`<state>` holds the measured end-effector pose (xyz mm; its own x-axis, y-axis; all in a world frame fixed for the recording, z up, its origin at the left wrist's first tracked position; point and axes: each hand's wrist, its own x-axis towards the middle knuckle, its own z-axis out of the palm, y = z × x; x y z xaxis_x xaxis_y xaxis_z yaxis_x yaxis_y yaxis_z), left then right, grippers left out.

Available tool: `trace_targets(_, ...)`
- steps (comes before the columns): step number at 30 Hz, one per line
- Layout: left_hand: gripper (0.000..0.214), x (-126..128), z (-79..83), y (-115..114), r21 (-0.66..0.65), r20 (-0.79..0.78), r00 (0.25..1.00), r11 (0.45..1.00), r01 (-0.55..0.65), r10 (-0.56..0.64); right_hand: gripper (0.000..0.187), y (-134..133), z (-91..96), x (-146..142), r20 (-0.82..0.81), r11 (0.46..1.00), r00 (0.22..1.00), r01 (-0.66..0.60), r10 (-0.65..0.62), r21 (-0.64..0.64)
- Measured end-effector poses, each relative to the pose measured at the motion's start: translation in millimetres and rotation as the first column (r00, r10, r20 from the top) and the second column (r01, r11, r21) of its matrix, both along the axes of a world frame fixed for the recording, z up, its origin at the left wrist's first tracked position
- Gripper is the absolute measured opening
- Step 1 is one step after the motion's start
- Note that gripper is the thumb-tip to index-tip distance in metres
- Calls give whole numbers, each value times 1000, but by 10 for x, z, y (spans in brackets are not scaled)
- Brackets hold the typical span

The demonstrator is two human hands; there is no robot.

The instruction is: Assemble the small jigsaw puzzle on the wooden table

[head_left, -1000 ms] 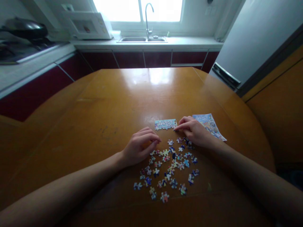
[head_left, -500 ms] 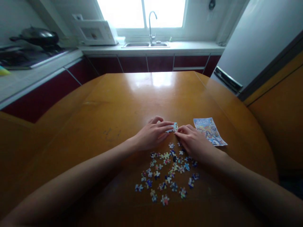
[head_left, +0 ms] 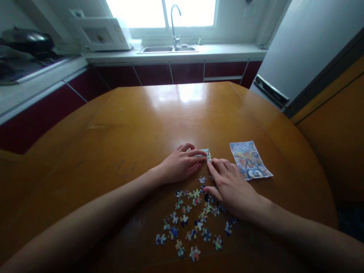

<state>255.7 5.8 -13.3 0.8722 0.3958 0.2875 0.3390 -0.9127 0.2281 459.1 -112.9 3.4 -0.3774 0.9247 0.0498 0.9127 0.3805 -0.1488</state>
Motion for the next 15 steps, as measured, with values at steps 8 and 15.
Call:
trace_targets(8, 29, 30, 21, -26, 13, 7, 1000, 1000, 10, -10, 52, 87, 46, 38, -86, 1000, 996, -14, 14, 4)
trace_targets(15, 27, 39, 11, -45, 38, -16, 1000, 999, 20, -20, 36, 162, 93, 123, -147, 1000, 989, -17, 14, -21)
